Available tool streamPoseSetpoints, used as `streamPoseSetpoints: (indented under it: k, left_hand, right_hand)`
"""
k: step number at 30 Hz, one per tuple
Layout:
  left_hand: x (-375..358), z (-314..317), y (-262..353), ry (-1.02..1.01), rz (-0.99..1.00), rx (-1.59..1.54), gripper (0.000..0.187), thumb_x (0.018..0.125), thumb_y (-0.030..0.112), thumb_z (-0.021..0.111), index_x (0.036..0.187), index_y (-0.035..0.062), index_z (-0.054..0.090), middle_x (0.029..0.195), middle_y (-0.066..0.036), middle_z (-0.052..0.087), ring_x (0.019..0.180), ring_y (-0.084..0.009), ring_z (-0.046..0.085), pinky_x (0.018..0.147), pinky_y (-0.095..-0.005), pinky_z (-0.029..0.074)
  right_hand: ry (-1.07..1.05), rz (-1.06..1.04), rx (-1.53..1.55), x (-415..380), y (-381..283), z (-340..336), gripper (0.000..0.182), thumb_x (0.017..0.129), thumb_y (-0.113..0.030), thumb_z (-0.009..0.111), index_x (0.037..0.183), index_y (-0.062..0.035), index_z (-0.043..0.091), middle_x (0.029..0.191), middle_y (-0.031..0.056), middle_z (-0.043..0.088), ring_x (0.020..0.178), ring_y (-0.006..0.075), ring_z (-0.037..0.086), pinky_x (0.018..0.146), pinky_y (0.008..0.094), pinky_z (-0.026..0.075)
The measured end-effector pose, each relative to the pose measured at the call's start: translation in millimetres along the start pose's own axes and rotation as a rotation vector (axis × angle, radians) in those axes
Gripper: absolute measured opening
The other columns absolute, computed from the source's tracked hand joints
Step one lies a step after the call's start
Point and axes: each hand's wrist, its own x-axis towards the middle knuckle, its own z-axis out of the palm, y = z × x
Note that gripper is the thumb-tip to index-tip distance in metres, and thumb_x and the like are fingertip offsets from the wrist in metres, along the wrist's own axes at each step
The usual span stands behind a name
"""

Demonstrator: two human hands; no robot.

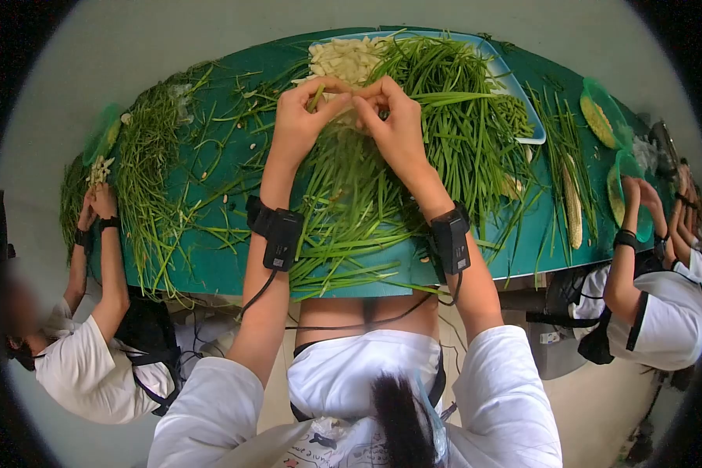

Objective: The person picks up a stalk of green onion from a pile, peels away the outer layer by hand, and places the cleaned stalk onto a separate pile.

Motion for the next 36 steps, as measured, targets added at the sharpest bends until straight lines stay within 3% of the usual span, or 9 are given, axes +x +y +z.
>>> streamPoseSetpoints:
  k: [20,25,29,31,34,36]
  left_hand:
    - [-1.1,0.6,-4.0,-0.094,-0.041,-0.156,0.017,0.087,0.016,0.068,0.092,0.0019,0.06,0.08,0.004,0.052,0.066,-0.005,0.039,0.057,-0.023,0.031]
    - [0.2,4.7,-12.3,-0.1,0.046,-0.129,0.019,0.09,0.019,0.064,0.095,0.0009,0.059,0.088,-0.002,0.058,0.081,-0.0089,0.051,0.07,-0.0249,0.044]
    - [-1.1,7.5,-11.0,-0.097,-0.036,-0.142,0.021,0.091,0.021,0.063,0.098,0.0011,0.06,0.092,-0.005,0.062,0.085,-0.011,0.053,0.076,-0.0272,0.045]
    - [-2.5,6.5,-5.4,-0.065,0.0,0.007,0.023,0.093,0.023,0.062,0.1,0.0014,0.061,0.097,-0.005,0.063,0.085,-0.0118,0.055,0.077,-0.0288,0.046]
    - [-2.7,3.4,3.4,-0.114,-0.124,-0.069,0.023,0.092,0.023,0.063,0.101,0.0012,0.061,0.097,-0.005,0.063,0.086,-0.0121,0.056,0.079,-0.0293,0.046]
    - [-2.5,6.0,-0.4,-0.091,-0.076,-0.092,0.022,0.092,0.022,0.064,0.102,0.0017,0.061,0.095,-0.004,0.064,0.086,-0.0119,0.056,0.079,-0.0295,0.046]
  right_hand:
    - [-0.047,-0.017,-0.041,-0.3,3.3,0.7,0.01,0.09,-0.009,0.063,0.09,-0.0002,0.059,0.064,0.0025,0.061,0.058,0.0074,0.058,0.052,0.0226,0.041]
    - [-0.027,0.033,0.021,-1.7,-4.7,4.6,0.012,0.092,-0.008,0.061,0.1,0.0,0.059,0.066,0.0021,0.061,0.058,0.007,0.057,0.052,0.0229,0.043]
    - [-0.065,0.047,0.07,0.8,3.4,0.7,0.013,0.093,-0.007,0.06,0.104,0.0001,0.059,0.067,0.0021,0.062,0.06,0.0064,0.058,0.052,0.0226,0.042]
    - [-0.059,0.048,0.074,1.5,8.3,-0.3,0.014,0.094,-0.007,0.059,0.105,0.0002,0.059,0.069,0.0018,0.063,0.061,0.006,0.058,0.052,0.0219,0.042]
    - [-0.05,0.059,0.079,1.1,4.9,-0.9,0.013,0.095,-0.009,0.058,0.105,0.0002,0.059,0.072,0.0017,0.063,0.061,0.0056,0.058,0.053,0.0216,0.042]
    - [-0.052,0.067,0.088,0.6,5.9,-1.1,0.012,0.096,-0.009,0.058,0.104,0.0003,0.059,0.072,0.0018,0.063,0.061,0.0056,0.058,0.053,0.0215,0.042]
